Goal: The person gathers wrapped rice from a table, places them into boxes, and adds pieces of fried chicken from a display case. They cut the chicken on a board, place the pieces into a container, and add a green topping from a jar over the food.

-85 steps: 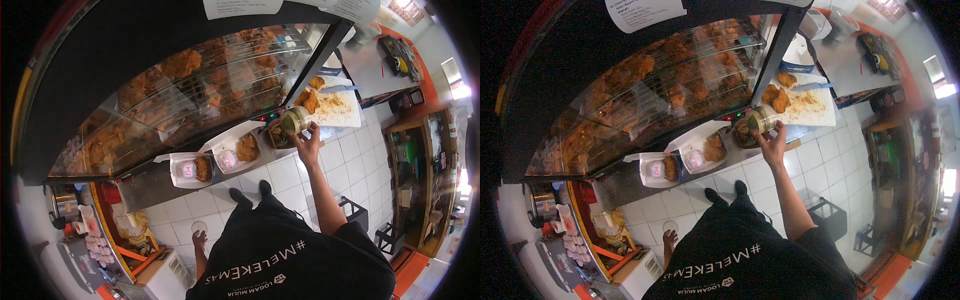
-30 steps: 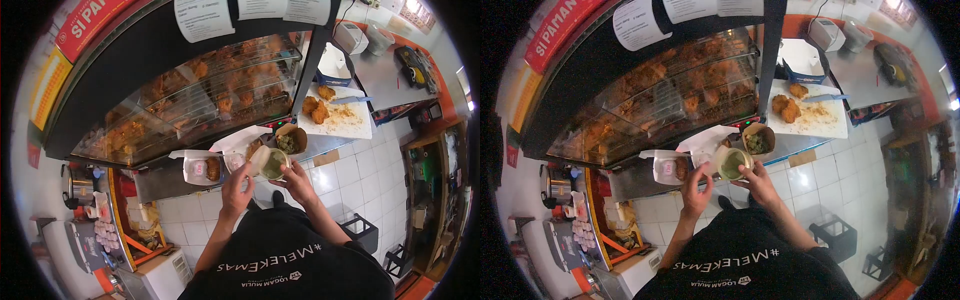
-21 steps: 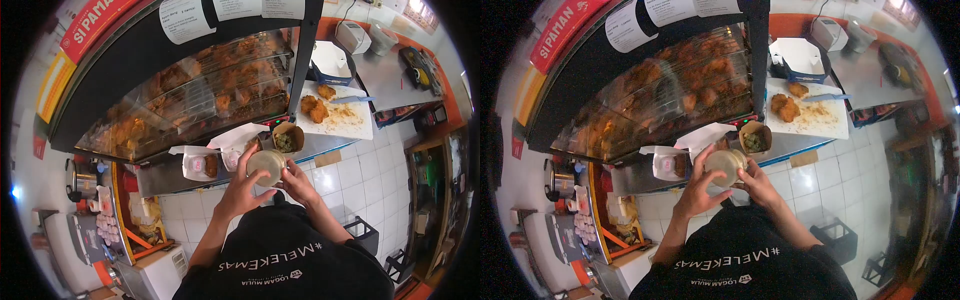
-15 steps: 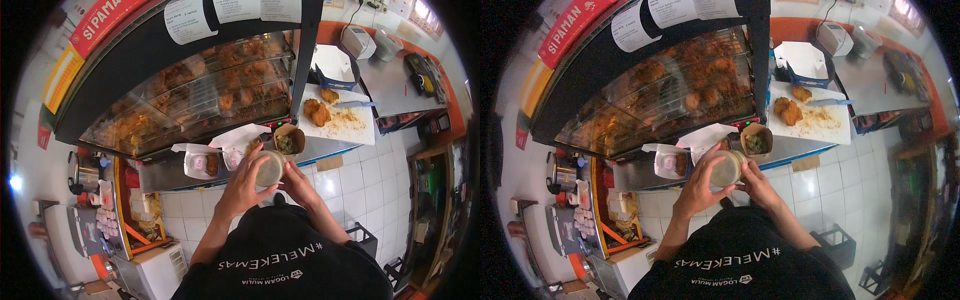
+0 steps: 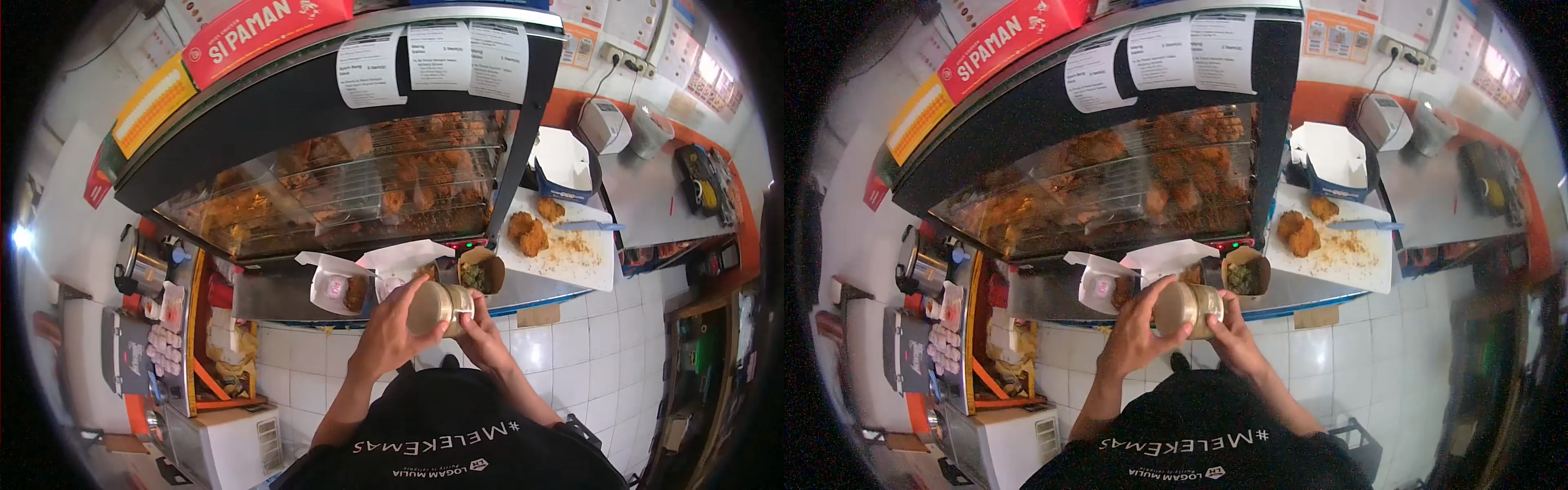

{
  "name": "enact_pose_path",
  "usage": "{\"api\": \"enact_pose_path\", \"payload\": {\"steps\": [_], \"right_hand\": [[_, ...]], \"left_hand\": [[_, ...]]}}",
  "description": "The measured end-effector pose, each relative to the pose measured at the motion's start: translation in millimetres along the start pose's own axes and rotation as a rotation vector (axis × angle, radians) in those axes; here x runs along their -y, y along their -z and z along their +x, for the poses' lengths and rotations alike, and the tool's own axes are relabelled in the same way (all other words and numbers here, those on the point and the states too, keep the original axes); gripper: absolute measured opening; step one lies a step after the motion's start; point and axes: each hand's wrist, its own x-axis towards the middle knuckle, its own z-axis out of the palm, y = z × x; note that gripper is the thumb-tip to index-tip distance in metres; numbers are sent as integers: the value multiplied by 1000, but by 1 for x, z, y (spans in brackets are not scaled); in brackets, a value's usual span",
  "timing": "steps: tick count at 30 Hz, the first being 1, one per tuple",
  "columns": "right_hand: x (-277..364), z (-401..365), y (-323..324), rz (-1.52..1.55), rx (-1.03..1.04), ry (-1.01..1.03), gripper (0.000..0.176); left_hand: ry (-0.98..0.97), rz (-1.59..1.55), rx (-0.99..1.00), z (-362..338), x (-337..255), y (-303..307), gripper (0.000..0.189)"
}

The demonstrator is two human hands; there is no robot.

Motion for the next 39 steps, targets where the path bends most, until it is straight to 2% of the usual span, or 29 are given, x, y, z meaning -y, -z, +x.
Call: {"api": "enact_pose_path", "payload": {"steps": [2, 3, 6, 9, 12, 13, 16, 18, 20, 24, 25, 27, 30, 33, 36, 39], "right_hand": [[2, 2, -8, -67, 25, 78, 65], [1, 3, -4, -92, 24, 65, 80], [3, 3, -7, -347, 140, 158, 85], [2, 3, -13, -381, 145, 209, 89], [9, 5, -14, -461, 155, 211, 85], [13, 8, -14, -490, 159, 208, 83], [15, 7, -10, -270, 135, 53, 75], [14, 5, -9, -286, 146, 27, 70], [21, 6, -11, -133, 123, -148, 69], [9, 10, -2, 17, -1, -455, 77], [7, 14, 7, 26, 145, -557, 84], [3, 13, 12, 95, 185, -655, 84], [0, 7, 13, 130, 181, -679, 87], [9, 11, 9, 128, 128, -582, 88], [19, 11, 8, 127, 130, -505, 82], [6, 10, 13, -118, -140, -426, 75]], "left_hand": [[-4, -13, -20, 0, -3, 5, 80], [-7, -18, -27, 0, -5, 8, 78], [264, -121, 77, 0, -14, 18, 76], [222, -103, 84, -3, -11, 23, 78], [-33, -185, 65, -1, 4, 27, 82], [67, -225, 104, -1, -9, 34, 83], [-102, -98, 177, 1, -3, 34, 86], [-32, -139, 226, 2, -6, 39, 89], [-60, -140, 311, 7, -11, 44, 88], [-160, -174, 432, 10, -4, 35, 82], [-207, -178, 469, 12, -3, 35, 81], [-225, -269, 577, 16, -6, 37, 81], [-399, -62, 618, 15, 0, 36, 95], [-220, -176, 310, 4, -4, 27, 121], [-10, -331, 206, -10, 4, 10, 141], [13, -342, 74, -20, 22, -21, 141]]}}
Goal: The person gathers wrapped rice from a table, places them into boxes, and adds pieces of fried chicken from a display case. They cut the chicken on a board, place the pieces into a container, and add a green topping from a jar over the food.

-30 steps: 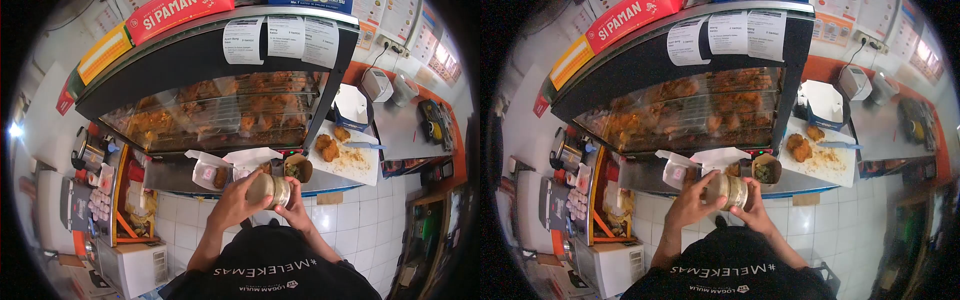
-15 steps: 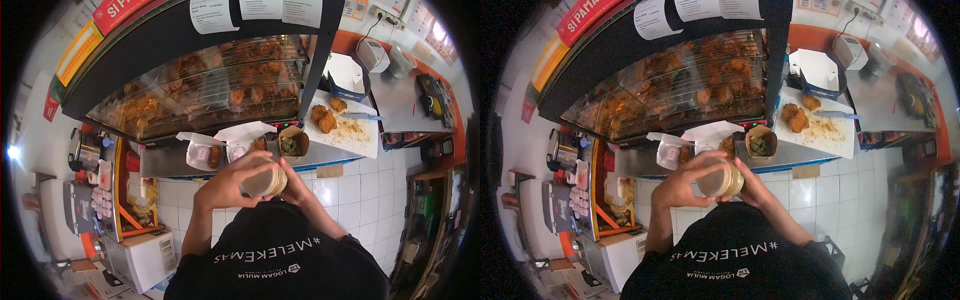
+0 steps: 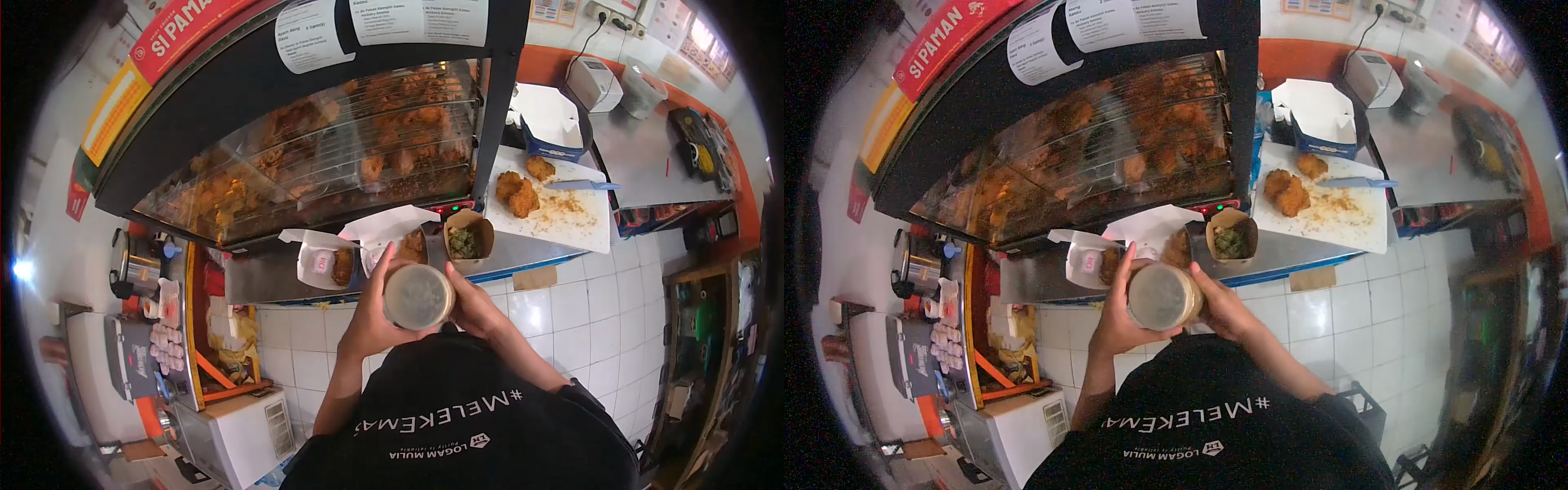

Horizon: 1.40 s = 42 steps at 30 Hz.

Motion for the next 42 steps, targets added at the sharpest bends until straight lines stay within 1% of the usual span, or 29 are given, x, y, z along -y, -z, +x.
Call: {"api": "enact_pose_path", "payload": {"steps": [1, 3, 4, 7, 8, 11, 12, 14, 15, 16, 17, 18, 19, 20, 21, 22, 24, 25, 26, 27, 30, 32, 34, 35, 37, 40, 42], "right_hand": [[2, -5, 0, -77, 5, 82, 76], [14, -22, -2, -237, 19, 243, 77], [17, -27, 0, -235, 41, 233, 80], [12, -22, 0, -534, -19, 290, 81], [17, -24, -2, -414, -57, 224, 81], [27, -33, 1, -394, -101, 226, 80], [13, -26, 17, -457, -80, 290, 86], [-2, -22, 27, -607, -44, 280, 86], [-6, -21, 27, -682, -26, 275, 86], [-11, -22, 24, -735, -39, 312, 76], [-14, -16, 38, -704, -47, 280, 72], [-18, -4, 64, -671, -57, 248, 68], [-14, 3, 82, -639, -67, 217, 64], [3, 7, 87, -705, -325, 356, 60], [15, 17, 100, -1058, -787, 550, 60], [14, 39, 138, -1235, -967, 732, 61], [7, 90, 201, -1440, -1021, 749, 54], [15, 104, 210, -1416, -875, 582, 50], [22, 115, 216, -1380, -730, 416, 47], [23, 120, 218, -1330, -587, 255, 44], [23, 92, 177, -1353, -695, 566, 30], [13, 86, 177, -1399, -719, 635, 28], [0, 87, 187, -1470, -713, 584, 24], [0, 89, 191, -1331, -733, 550, 22], [1, 86, 176, -1046, -759, 473, 18], [-9, 92, 177, -1088, -700, 582, 13], [-3, 86, 164, -1145, -745, 557, 14]], "left_hand": [[-13, 19, -36, -1, 4, -3, 140], [1, 157, -22, -1, 6, -1, 140], [15, 223, -21, -3, 7, -2, 139], [31, 235, 19, 2, 2, -10, 140], [14, 251, 13, 1, 3, -10, 141], [5, 243, -61, -9, 11, -8, 129], [111, 35, -53, -18, 24, -10, 125], [323, -386, -26, -39, 64, -20, 115], [357, -448, -35, -47, 77, -26, 111], [394, -510, -43, -54, 87, -31, 106], [431, -569, -51, -61, 90, -34, 102], [459, -536, -96, -69, 88, -35, 97], [482, -522, -146, -79, 91, -35, 96], [502, -507, -197, -90, 95, -33, 95], [522, -491, -248, -99, 99, -32, 95], [550, -551, -331, -107, 99, -29, 93], [569, -581, -414, -118, 100, -23, 92], [582, -595, -457, -122, 101, -22, 92], [568, -564, -458, -127, 102, -20, 91], [600, -543, -474, -130, 97, -17, 91], [647, -475, -522, -134, 82, -4, 89], [655, -489, -577, -139, 85, -1, 86], [638, -555, -610, -148, 94, -1, 83], [646, -528, -608, -149, 96, -2, 83], [668, -467, -604, -148, 88, 0, 83], [640, -498, -588, -142, 85, 0, 85], [643, -471, -559, -138, 85, 3, 86]]}}
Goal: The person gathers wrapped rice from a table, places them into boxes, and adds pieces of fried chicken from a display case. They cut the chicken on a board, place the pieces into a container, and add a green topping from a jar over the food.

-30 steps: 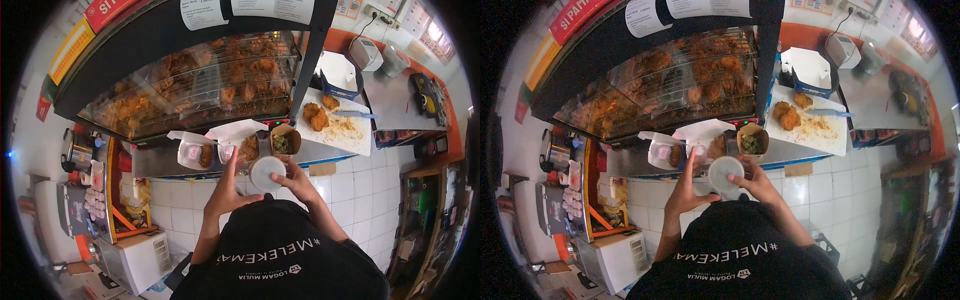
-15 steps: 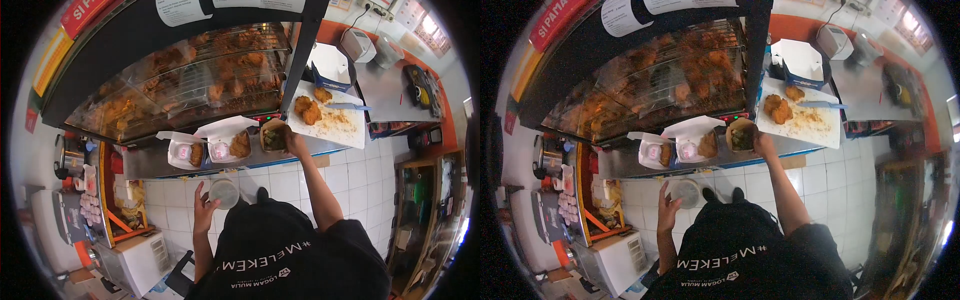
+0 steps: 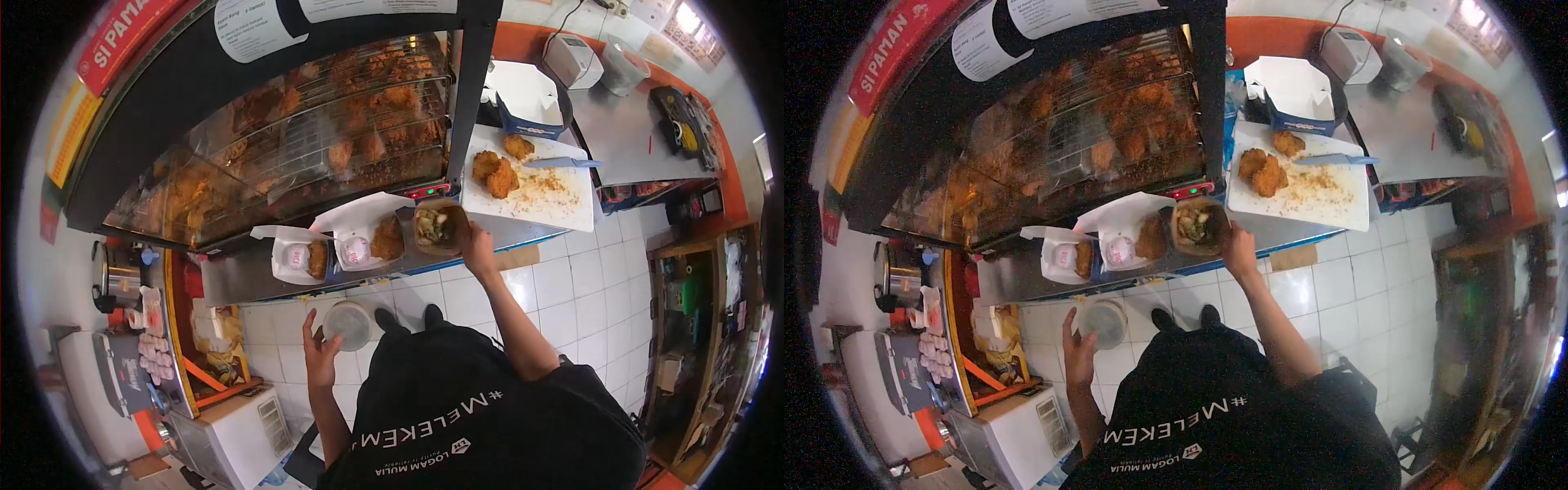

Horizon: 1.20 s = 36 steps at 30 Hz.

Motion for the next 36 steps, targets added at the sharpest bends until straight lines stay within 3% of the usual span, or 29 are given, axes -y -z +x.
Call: {"api": "enact_pose_path", "payload": {"steps": [4, 7, 10, 14, 18, 23, 29, 32, 35, 36], "right_hand": [[-2, -3, -1, -130, 10, 24, 19], [-3, -6, -1, 22, -66, 197, 22], [6, -7, 2, 103, -22, 28, 21], [-16, -5, -9, 67, -36, -11, 22], [2, -7, 1, 34, -87, -16, 19], [-24, 0, -5, 29, -114, -3, 19], [-3, -2, 15, -6, -99, -14, 18], [7, -9, 18, -66, -41, -52, 21], [-13, -5, 9, -95, 3, -133, 21], [-24, -7, 6, -125, -22, -105, 25]], "left_hand": [[-26, 45, 33, 3, 0, 1, 87], [-29, 53, 37, 2, -4, -1, 86], [-46, 46, 71, 6, 6, 1, 83], [-8, 71, 103, 7, 16, 2, 78], [87, 94, 155, 14, 33, -6, 73], [268, 7, 254, 38, 93, -23, 71], [473, 42, 408, 86, 188, -73, 72], [588, -205, 346, 123, 274, -99, 65], [747, -266, 141, 153, 294, -138, 64], [777, -292, 80, 170, 321, -148, 54]]}}
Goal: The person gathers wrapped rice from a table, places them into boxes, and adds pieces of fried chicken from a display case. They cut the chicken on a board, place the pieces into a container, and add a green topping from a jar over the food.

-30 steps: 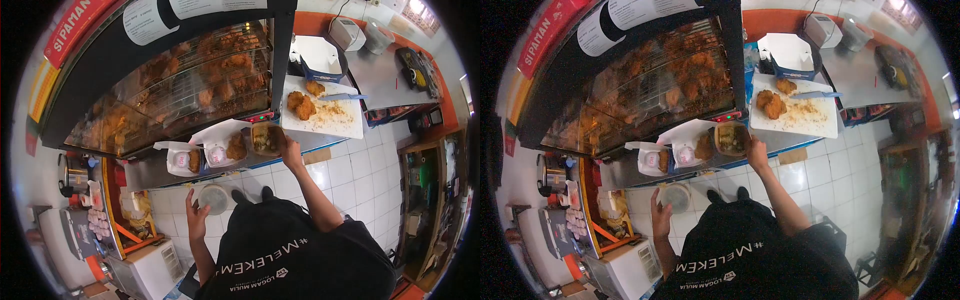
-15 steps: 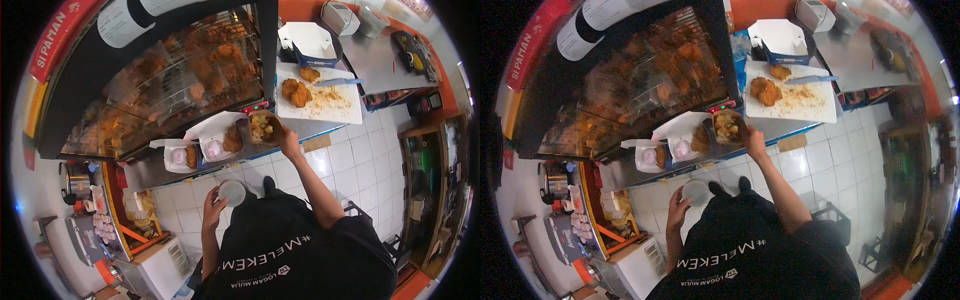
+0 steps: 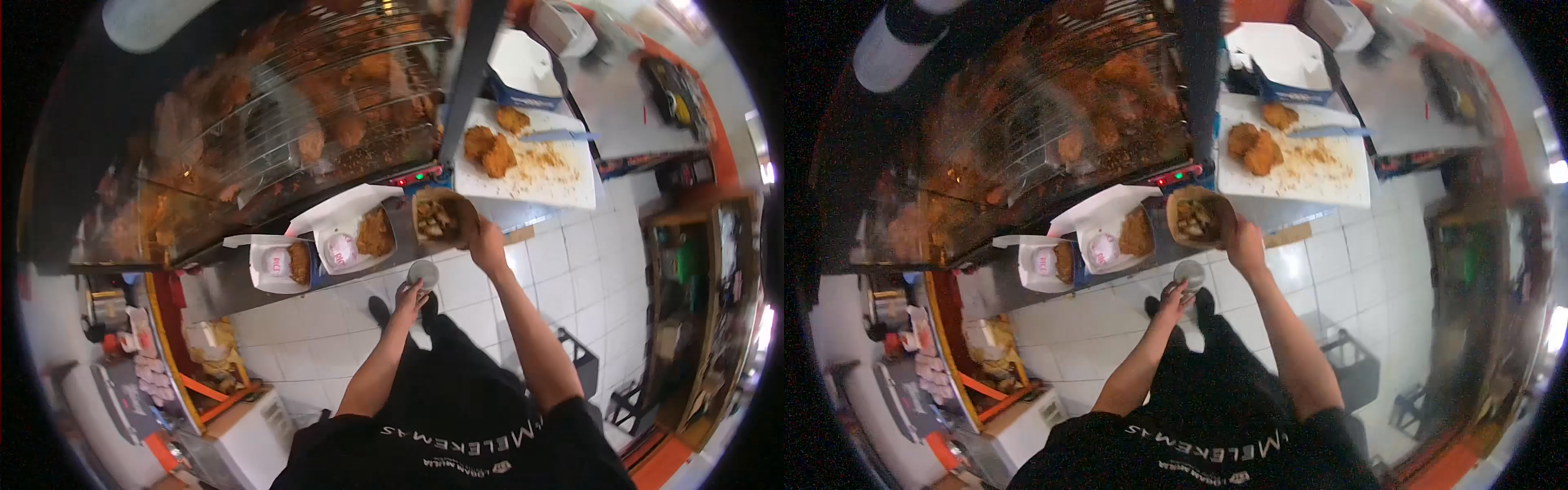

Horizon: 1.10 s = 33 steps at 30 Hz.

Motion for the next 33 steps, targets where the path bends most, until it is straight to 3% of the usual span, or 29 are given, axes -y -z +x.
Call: {"api": "enact_pose_path", "payload": {"steps": [1, 3, 4, 5, 6, 8, 13, 17, 20, 23, 25, 27, 29, 31, 33], "right_hand": [[-10, -2, -5, -31, -22, 26, 29], [15, -11, 7, 64, -40, 86, 30], [10, -14, 5, 230, 13, -50, 33], [5, -8, 2, 395, 57, -182, 36], [0, -10, 0, 557, 104, -334, 38], [3, -14, 5, 495, 128, -262, 41], [-1, -8, 6, 468, 190, -147, 42], [13, -9, 1, 511, 218, -155, 40], [13, -17, -1, 575, 195, -146, 41], [21, -22, -4, 553, 155, -150, 43], [6, -32, 12, 437, 138, -159, 45], [3, -44, 36, 393, 167, -226, 47], [10, -46, 58, 378, 121, -176, 47], [22, -45, 76, 374, 45, 25, 41], [92, -41, 96, 410, -47, 197, 36]], "left_hand": [[-28, 2, -143, 13, 1, -11, 52], [-15, -108, -52, 74, 18, 2, 53], [-89, -263, 108, 99, 30, 15, 43], [-146, -395, -54, 114, 37, 0, 30], [-239, -484, -19, 120, 32, -7, 30], [-385, -654, 39, 133, 12, -20, 30], [-423, -765, 26, 164, -21, -37, 29], [-426, -740, 27, 164, -28, -35, 27], [-424, -621, 49, 156, -3, -18, 26], [-511, -109, 35, 123, 37, 11, 26], [-554, 571, -30, 49, 23, 18, 18], [-579, 892, 122, -67, -25, 24, 17], [-771, 337, 49, -103, -24, 46, 17], [-1255, 642, -291, -180, -103, 48, 15], [-1386, 733, -604, -218, -170, 46, 19]]}}
